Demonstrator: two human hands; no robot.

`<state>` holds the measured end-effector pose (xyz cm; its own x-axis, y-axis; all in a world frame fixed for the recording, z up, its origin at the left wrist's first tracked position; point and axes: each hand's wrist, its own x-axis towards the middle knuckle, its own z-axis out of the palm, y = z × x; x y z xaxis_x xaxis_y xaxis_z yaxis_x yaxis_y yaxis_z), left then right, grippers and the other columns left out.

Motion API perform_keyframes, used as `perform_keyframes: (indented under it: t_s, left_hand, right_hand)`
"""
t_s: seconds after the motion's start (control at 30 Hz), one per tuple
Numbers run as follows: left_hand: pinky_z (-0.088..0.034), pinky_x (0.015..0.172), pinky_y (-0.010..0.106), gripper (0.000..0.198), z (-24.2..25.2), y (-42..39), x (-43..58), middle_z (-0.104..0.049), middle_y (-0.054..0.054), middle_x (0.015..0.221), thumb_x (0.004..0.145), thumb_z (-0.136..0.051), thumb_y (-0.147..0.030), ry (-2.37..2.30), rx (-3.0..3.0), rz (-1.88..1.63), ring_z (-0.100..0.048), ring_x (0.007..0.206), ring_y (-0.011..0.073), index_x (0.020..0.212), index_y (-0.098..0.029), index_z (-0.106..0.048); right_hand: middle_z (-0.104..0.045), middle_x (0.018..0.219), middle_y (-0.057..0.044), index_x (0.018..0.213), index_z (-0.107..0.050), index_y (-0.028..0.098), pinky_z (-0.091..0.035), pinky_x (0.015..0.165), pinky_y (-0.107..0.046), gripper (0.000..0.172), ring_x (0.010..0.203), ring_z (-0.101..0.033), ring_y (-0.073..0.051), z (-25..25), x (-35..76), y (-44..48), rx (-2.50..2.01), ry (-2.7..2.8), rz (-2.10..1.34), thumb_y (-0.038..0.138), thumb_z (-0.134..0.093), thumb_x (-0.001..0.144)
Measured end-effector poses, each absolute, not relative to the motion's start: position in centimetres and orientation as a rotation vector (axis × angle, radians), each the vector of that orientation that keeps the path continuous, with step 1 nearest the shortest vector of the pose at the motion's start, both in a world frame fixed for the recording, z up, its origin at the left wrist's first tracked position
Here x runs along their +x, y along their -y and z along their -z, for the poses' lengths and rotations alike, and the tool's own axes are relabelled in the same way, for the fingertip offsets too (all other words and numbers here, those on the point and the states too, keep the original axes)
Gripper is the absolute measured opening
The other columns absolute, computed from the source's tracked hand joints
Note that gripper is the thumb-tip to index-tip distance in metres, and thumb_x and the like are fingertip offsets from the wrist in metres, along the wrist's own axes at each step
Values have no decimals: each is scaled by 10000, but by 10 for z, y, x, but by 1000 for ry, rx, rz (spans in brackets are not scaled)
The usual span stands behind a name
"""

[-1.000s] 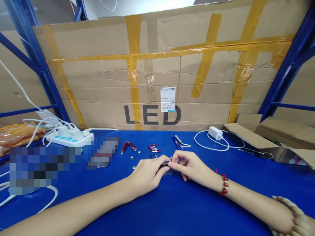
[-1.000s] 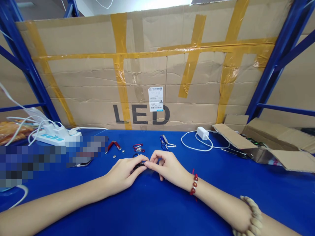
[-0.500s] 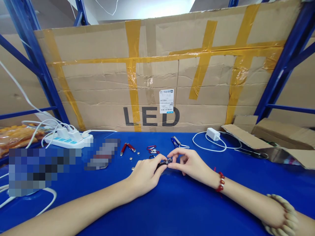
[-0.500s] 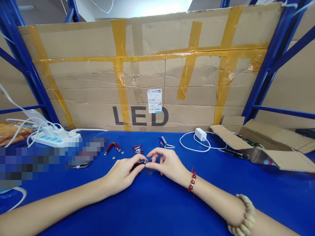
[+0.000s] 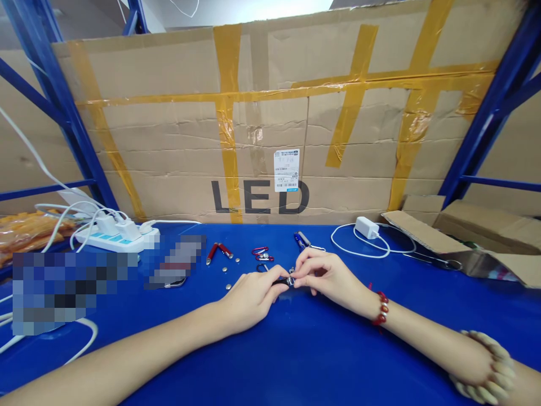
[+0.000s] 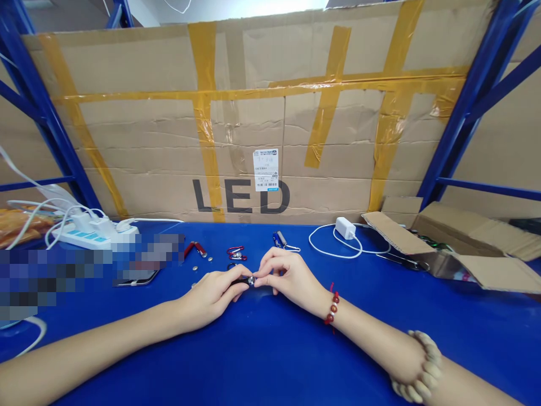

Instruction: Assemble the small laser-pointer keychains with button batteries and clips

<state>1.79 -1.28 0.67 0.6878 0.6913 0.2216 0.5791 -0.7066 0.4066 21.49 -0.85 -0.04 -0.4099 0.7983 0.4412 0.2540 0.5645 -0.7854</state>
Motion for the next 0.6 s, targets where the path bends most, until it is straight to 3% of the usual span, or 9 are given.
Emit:
perform_keyframes:
  t_s: [0.37, 0.6]
  left_hand:
    - [-383, 576, 199, 153, -7, 12, 17, -583, -39, 684, 898, -334, -246, -964, 2579, -526, -578, 636, 127, 973, -228, -467]
    - [-385, 592, 192, 129, -6, 13, 15, -592, -31, 720, 889, -357, -224, -896, 2601, -586, -582, 654, 123, 941, -222, -475]
  right_hand:
    - [-493, 823, -16, 615, -593, 145, -461, 439, -203, 305, 460, -486, -38, -3, 212, 18, -911, 1982, -846, 432, -628, 711]
    - [-486, 767, -5, 594, -570, 139, -434, 388, -198, 317, 444, -482, -45, -4, 210, 19, -956, 1902, -938, 432, -670, 661]
